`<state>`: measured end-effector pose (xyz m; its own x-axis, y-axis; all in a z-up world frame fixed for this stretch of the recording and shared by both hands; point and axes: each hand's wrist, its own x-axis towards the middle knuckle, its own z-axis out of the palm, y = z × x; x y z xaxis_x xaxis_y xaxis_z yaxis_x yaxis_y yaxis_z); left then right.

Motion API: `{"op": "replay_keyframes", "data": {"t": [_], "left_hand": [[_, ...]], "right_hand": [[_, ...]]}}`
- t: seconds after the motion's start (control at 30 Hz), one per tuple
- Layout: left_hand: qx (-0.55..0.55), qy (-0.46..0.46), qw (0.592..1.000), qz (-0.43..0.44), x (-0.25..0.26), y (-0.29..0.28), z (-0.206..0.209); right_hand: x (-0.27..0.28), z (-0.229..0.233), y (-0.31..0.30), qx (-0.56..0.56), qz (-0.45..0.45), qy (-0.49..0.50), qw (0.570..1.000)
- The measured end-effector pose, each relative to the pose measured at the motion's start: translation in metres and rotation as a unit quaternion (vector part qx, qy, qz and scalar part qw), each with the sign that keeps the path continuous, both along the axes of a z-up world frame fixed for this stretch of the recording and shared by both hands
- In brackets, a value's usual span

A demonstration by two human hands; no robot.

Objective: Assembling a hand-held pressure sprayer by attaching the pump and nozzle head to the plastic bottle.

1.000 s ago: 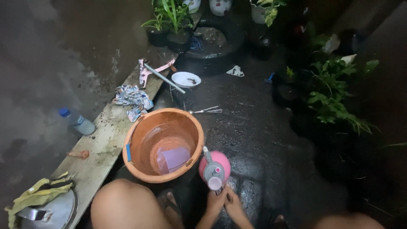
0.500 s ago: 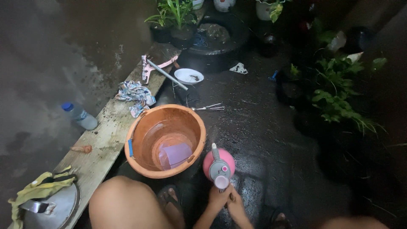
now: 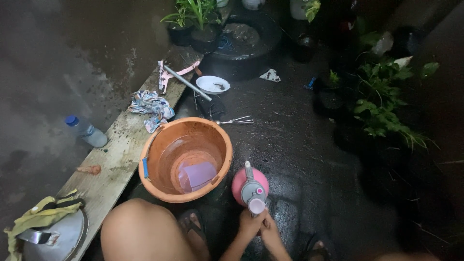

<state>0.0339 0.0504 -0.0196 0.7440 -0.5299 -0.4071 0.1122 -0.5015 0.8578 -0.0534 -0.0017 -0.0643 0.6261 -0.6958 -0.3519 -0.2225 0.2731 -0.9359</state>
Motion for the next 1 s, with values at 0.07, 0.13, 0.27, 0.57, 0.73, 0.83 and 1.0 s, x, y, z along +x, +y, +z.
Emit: {"op": "replay_keyframes", "data": {"t": [0.07, 0.13, 0.27, 0.57, 0.73, 0.83, 1.0], "left_hand": [[0.005, 0.022, 1.0, 0.0, 0.0, 0.003, 0.016], [0.011, 0.044, 0.999, -0.001, -0.001, 0.004, 0.024], [0.014, -0.002, 1.0, 0.009, -0.002, 0.003, 0.01], [0.006, 0.066, 0.998, -0.001, 0.001, 0.008, 0.039], [0.004, 0.091, 0.996, -0.015, 0.002, 0.01, 0.04], [-0.037, 0.088, 0.995, 0.012, -0.001, 0.012, 0.03], [-0.067, 0.078, 0.994, 0.038, -0.004, 0.011, 0.026]], "right_hand": [[-0.001, -0.001, -0.001, 0.0, 0.0, -0.002, 1.0], [-0.002, -0.002, -0.001, 0.001, 0.0, -0.004, 1.0], [-0.002, -0.003, 0.0, 0.003, 0.002, -0.011, 1.0], [-0.001, -0.006, 0.0, 0.008, 0.003, -0.024, 1.0], [-0.005, 0.005, 0.004, 0.017, 0.0, -0.02, 1.0], [-0.002, 0.038, 0.011, 0.066, -0.013, 0.032, 0.997], [-0.001, 0.053, 0.013, 0.036, -0.003, 0.066, 0.997]]}}
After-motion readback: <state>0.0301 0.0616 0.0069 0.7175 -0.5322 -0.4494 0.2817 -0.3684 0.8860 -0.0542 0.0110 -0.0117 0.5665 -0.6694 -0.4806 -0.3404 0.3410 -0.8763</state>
